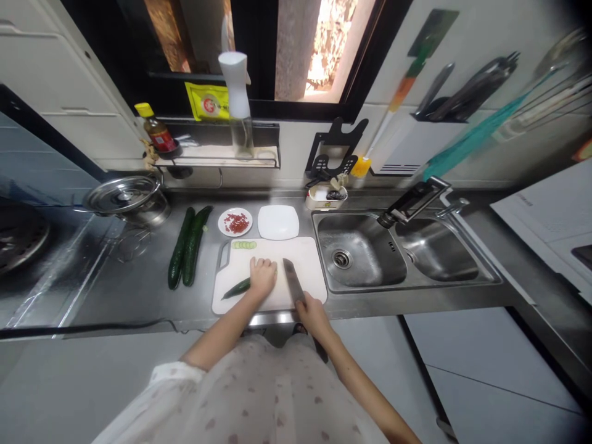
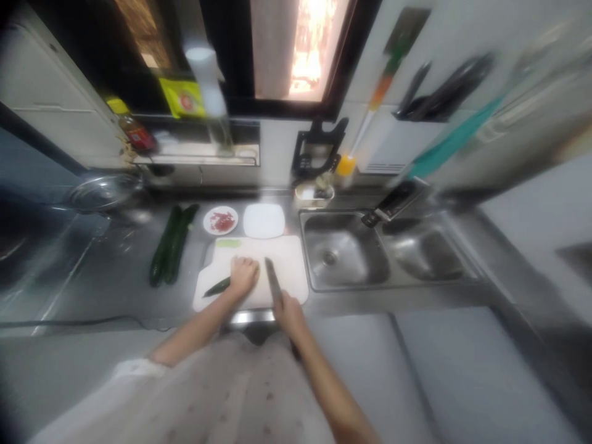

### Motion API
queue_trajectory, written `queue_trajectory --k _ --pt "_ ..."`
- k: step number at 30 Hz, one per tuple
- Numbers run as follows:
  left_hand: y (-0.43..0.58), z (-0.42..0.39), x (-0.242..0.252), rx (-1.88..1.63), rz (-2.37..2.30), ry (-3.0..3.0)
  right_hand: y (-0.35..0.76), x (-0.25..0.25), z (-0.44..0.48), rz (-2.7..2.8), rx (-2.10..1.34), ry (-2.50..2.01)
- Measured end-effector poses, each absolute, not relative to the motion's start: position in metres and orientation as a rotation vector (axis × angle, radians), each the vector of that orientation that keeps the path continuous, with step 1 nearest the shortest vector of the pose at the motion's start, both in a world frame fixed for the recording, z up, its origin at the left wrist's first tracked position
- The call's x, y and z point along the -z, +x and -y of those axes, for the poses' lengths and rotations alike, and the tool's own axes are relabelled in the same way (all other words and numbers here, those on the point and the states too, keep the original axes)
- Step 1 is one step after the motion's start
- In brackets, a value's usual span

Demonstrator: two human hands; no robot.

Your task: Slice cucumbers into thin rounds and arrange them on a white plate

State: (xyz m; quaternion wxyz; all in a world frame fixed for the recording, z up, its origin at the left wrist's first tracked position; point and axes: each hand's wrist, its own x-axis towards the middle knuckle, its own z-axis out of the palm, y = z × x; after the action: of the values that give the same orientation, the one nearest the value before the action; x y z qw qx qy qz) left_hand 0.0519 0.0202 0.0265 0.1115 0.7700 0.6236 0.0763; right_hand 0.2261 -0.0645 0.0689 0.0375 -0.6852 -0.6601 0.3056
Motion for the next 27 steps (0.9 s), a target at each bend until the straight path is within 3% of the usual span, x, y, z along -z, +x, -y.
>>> queue_trajectory --k 9,18,27 --pt "0.046 -0.029 -0.039 -0.339 -1.765 2.205 0.227 -0.067 0.061 2.019 -0.936 -2.107" --pt "0.005 -0.067 -0.032 -0.546 -2.080 1.639 0.229 -0.065 0.058 2.018 -0.926 -2.109" --pt "-0.007 -0.092 -0.020 -0.534 -2.180 1.618 0.229 -0.068 0.051 1.993 -0.951 -2.111"
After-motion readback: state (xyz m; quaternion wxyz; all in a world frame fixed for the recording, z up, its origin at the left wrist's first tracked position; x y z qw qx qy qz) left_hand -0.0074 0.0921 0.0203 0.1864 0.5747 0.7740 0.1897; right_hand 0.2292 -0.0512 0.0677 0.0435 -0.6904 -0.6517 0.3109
